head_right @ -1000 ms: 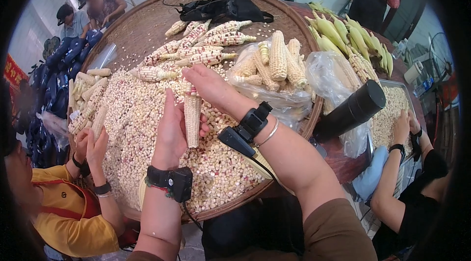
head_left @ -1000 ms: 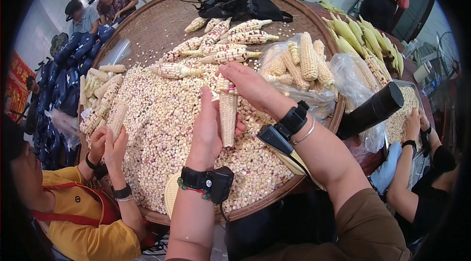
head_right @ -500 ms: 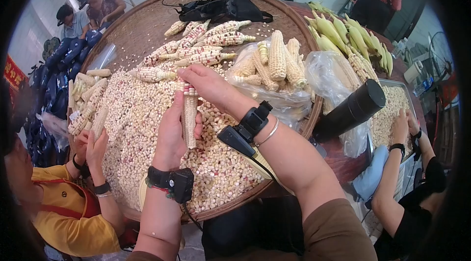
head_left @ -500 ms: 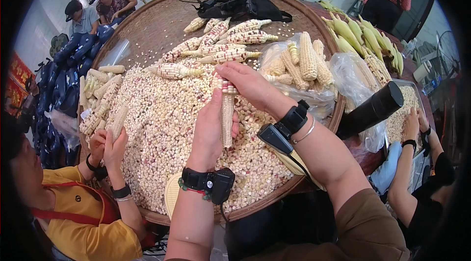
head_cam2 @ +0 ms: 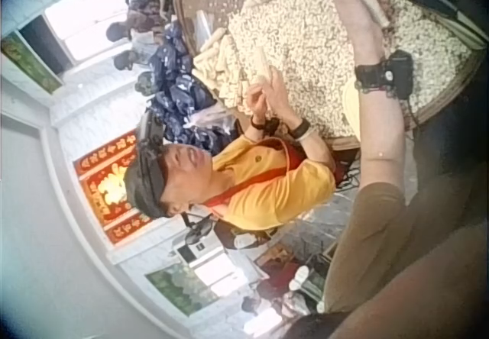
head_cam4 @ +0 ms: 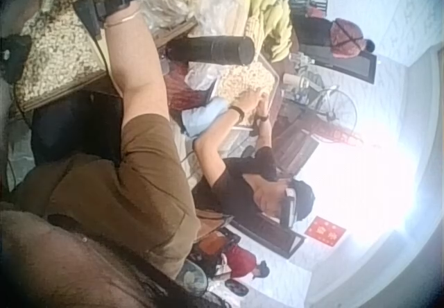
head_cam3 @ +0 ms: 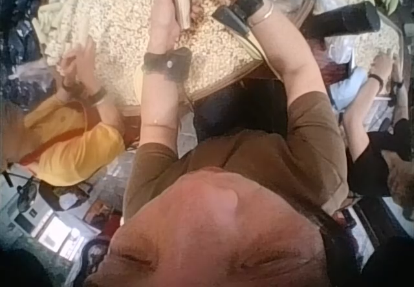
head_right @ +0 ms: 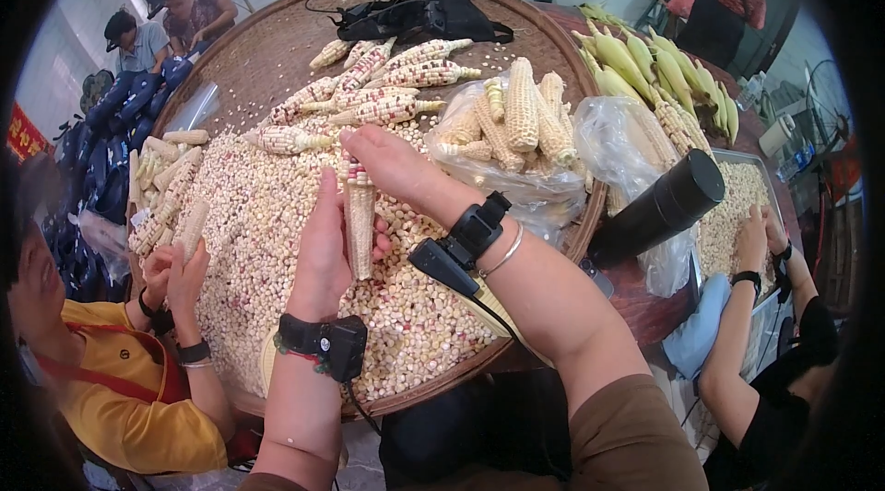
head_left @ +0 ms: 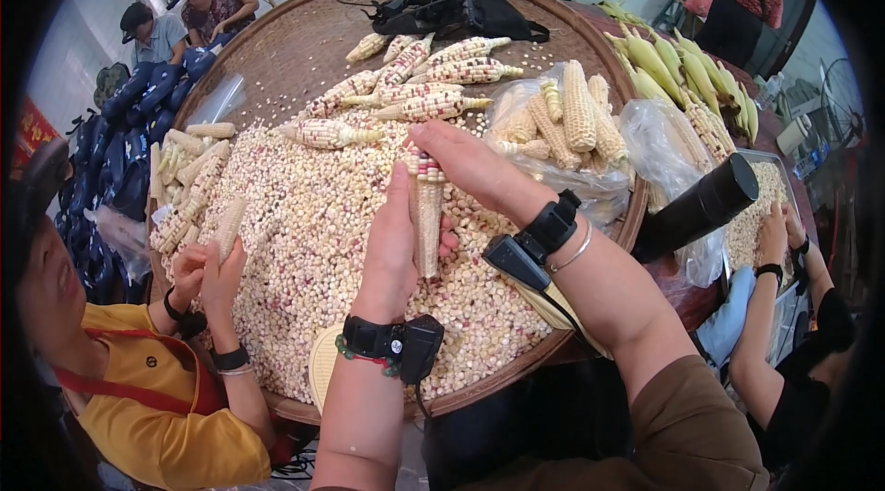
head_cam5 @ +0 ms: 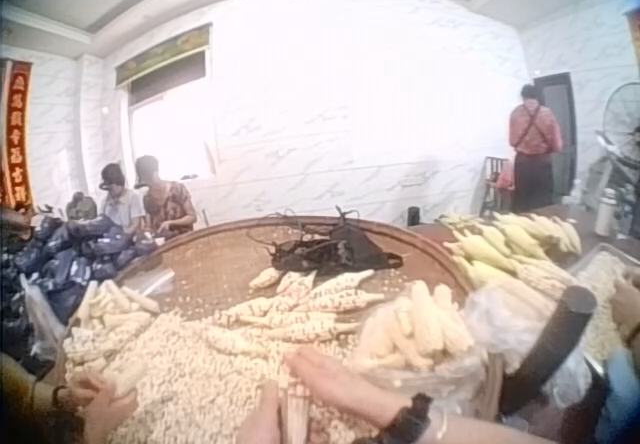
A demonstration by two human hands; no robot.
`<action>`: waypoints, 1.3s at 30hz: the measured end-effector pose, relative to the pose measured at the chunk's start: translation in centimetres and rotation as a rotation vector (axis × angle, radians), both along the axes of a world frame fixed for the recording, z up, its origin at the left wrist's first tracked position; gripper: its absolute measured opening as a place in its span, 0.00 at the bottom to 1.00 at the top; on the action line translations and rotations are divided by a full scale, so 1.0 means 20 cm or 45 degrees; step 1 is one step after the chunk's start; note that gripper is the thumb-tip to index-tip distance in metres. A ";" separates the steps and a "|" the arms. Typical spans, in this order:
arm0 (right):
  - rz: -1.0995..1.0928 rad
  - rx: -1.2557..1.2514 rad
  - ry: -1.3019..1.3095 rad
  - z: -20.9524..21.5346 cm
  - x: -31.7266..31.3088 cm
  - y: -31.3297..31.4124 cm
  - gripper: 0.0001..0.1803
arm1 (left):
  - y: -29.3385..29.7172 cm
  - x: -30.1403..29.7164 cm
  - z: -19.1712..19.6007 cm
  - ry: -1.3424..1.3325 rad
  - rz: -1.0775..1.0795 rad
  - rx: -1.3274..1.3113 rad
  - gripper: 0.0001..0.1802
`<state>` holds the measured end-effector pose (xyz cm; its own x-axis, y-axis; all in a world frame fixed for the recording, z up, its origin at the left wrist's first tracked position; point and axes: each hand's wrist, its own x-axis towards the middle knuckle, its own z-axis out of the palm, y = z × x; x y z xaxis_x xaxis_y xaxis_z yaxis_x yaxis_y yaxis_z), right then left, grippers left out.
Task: The recorder is shelling kernels from corn cobs by hand into a large shared tray with other people.
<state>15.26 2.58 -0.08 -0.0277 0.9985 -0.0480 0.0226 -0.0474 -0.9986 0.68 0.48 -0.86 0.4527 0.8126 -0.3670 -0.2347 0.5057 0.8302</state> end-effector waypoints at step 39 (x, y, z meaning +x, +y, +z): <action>0.016 0.074 -0.007 -0.02 0.02 0.01 0.17 | -0.01 0.01 -0.01 0.126 -0.033 0.167 0.30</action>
